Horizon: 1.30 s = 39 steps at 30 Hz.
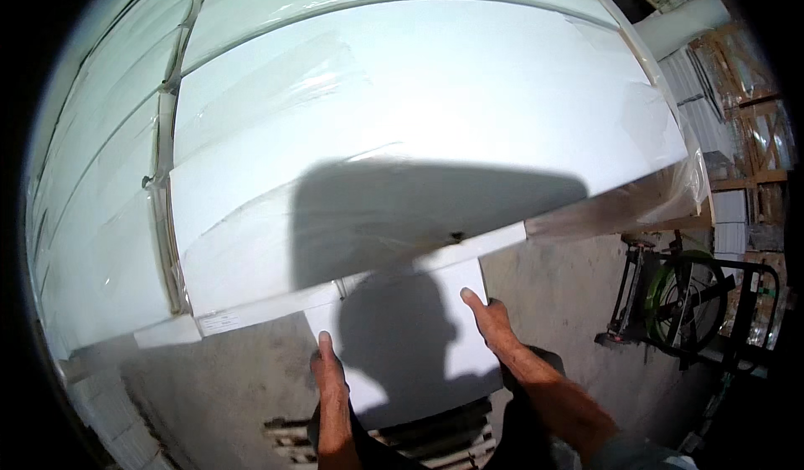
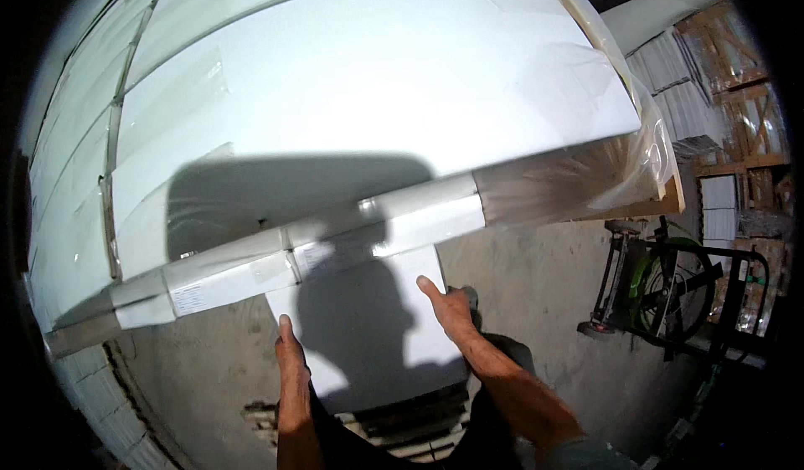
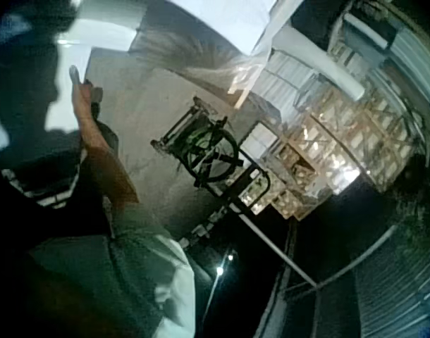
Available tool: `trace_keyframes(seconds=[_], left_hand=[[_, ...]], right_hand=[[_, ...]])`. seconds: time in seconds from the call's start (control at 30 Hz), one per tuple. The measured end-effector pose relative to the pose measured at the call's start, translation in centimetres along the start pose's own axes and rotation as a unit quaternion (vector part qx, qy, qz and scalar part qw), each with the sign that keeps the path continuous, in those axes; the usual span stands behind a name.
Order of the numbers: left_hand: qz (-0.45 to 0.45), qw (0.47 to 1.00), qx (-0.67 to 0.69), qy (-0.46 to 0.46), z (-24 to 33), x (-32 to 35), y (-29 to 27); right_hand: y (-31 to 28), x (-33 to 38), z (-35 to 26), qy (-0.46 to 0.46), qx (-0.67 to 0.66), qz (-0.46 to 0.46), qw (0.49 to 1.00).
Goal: The person repeatedly picks up white rectangular boxes from a large wrapped pallet and places them onto a smaller wooden pallet. The person handles the boxes one at a time, walking back and forth between the two pallets to build a stack.
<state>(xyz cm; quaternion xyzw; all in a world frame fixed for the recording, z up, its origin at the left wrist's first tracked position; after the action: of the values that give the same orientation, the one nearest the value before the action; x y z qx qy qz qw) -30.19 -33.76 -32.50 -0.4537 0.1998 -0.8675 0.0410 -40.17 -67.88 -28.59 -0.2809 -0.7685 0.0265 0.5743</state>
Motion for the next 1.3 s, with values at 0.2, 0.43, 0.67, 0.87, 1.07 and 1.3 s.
trace_keyframes(seconds=[0.2, 0.43, 0.67, 0.87, 1.07, 1.3], left_hand=[[-0.056, 0.988, 0.133, 0.058, -0.3, -3.0, 3.3], [-0.079, 0.994, 0.070, -0.007, -7.8, -1.1, -1.5], [-0.052, 0.998, 0.009, 0.027, -8.2, 4.4, -5.0], [0.038, 0.999, -0.017, 0.007, 2.1, -0.8, -1.4], [-0.025, 0.987, 0.157, 0.006, -0.9, -2.6, -1.8], [0.089, 0.991, -0.073, -0.072, -7.1, 4.8, -9.9]], right_hand=[[0.7, -2.7, 2.1, -0.076, 0.060, 0.042, 0.994], [2.7, 0.3, 10.3, -0.060, 0.108, 0.046, 0.991], [2.0, 6.6, 15.1, -0.098, 0.002, 0.071, 0.993], [0.7, -0.2, -1.9, -0.022, 0.138, -0.016, 0.990], [1.7, 1.2, -0.8, -0.051, 0.163, 0.088, 0.981], [4.6, 9.9, 1.2, -0.069, 0.069, 0.003, 0.995]])
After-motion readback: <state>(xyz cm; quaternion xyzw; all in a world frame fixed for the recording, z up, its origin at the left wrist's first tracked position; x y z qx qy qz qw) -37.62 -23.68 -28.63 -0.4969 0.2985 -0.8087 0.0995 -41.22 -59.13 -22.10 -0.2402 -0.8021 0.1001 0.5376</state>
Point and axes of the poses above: each hand's wrist, its own x-axis away from the middle knuckle, its own y-axis out of the palm, z = x × y, the point moved 5 cm from there along -x, towards the middle knuckle, and after that the axes turned 3 degrees about x, right-handed, at the moved point
